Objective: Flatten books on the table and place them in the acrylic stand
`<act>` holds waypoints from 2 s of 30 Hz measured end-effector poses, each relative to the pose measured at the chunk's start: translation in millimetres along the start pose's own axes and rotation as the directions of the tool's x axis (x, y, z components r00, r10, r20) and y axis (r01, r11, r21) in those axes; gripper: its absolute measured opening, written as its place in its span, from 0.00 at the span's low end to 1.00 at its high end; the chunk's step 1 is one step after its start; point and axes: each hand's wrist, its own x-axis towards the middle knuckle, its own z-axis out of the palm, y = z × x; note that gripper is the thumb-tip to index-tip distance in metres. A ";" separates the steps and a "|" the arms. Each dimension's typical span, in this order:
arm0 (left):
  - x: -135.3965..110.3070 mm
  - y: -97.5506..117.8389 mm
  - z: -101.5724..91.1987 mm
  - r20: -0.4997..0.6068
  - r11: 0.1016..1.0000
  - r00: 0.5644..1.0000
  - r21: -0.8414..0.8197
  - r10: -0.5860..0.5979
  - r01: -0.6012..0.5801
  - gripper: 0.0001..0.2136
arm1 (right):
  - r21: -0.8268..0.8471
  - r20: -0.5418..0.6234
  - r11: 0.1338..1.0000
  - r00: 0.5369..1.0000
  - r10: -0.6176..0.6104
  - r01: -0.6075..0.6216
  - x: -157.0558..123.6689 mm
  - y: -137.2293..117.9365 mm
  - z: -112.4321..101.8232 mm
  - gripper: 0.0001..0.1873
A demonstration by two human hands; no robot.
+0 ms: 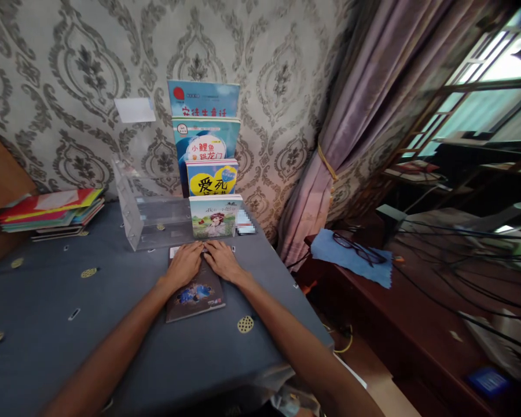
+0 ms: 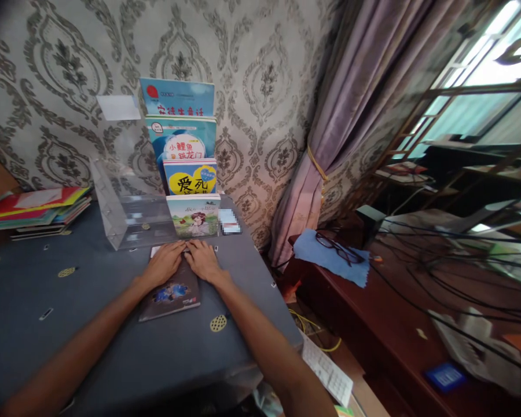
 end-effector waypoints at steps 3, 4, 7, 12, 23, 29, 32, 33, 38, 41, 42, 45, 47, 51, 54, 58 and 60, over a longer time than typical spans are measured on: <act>-0.1 1.7 -0.4 -0.009 1.000 1.000 0.005 -0.015 0.015 0.21 | -0.020 0.004 1.000 1.000 -0.009 0.009 0.4 1.1 0.8 0.23; 0.1 2.7 -1.4 -0.008 1.000 1.000 0.011 -0.024 0.024 0.20 | -0.025 0.003 1.000 1.000 -0.014 0.014 0.4 1.4 0.9 0.23; 0.4 6.6 -6.6 0.003 0.998 0.998 0.027 -0.055 0.055 0.19 | -0.035 0.001 0.999 1.000 -0.016 0.016 0.2 1.4 1.0 0.23; -1.8 10.6 -16.8 0.026 0.992 0.994 0.076 -0.103 0.101 0.18 | -0.048 0.013 0.999 1.000 -0.008 0.009 -0.1 0.3 0.1 0.23; -20.9 -9.1 -30.7 0.018 0.974 0.978 0.103 -0.207 0.204 0.18 | -0.020 0.018 1.000 1.000 -0.009 0.010 0.0 1.8 1.7 0.23; -33.3 -18.7 -38.6 0.014 0.962 0.967 0.105 -0.255 0.252 0.19 | -0.015 0.015 1.000 1.000 -0.011 0.011 -1.4 1.2 1.3 0.23; -37.0 -20.0 -39.2 0.000 0.957 0.961 0.092 -0.278 0.277 0.19 | -0.016 0.024 1.000 1.000 -0.002 0.002 -1.7 1.2 1.9 0.24; -37.6 -20.0 -38.9 -0.004 0.956 0.960 0.086 -0.281 0.280 0.19 | -0.014 0.025 1.000 1.000 -0.002 0.002 -1.5 1.7 2.4 0.24; -38.0 -19.5 -35.1 -0.026 0.955 0.957 0.073 -0.288 0.289 0.19 | -0.009 0.007 0.999 0.999 -0.031 0.031 1.0 4.4 4.7 0.24; -37.4 -19.4 -33.0 -0.032 0.953 0.958 0.094 -0.286 0.288 0.19 | -0.009 -0.010 0.996 0.996 -0.094 0.094 3.0 2.2 4.7 0.23; -37.3 -19.3 -32.8 -0.032 0.953 0.958 0.099 -0.284 0.286 0.19 | -0.004 -0.007 0.992 0.992 -0.124 0.124 3.6 0.6 4.6 0.23; -36.7 -18.8 -33.2 -0.029 0.954 0.959 0.095 -0.281 0.283 0.19 | 0.014 0.030 0.983 0.982 -0.184 0.184 5.2 -5.2 4.6 0.24; -36.5 -18.4 -34.2 -0.020 0.955 0.958 0.086 -0.285 0.285 0.19 | 0.012 0.057 0.983 0.981 -0.184 0.184 5.6 -8.4 5.0 0.25; -36.4 -17.9 -35.9 0.000 0.952 0.957 0.103 -0.289 0.287 0.19 | -0.015 0.053 0.989 0.987 -0.150 0.150 4.7 -10.7 7.4 0.26; -36.6 -17.8 -36.4 0.002 0.955 0.961 0.113 -0.277 0.275 0.18 | -0.040 0.030 0.995 0.995 -0.095 0.096 3.1 -10.8 9.5 0.28; -36.7 -17.3 -36.6 -0.016 0.951 0.959 0.123 -0.284 0.283 0.18 | -0.046 0.021 0.997 0.998 -0.057 0.058 1.6 -12.7 12.0 0.30; -36.3 -16.4 -37.2 -0.013 0.949 0.958 0.135 -0.285 0.284 0.18 | -0.050 0.006 0.998 0.999 -0.035 0.035 1.1 -13.9 13.3 0.30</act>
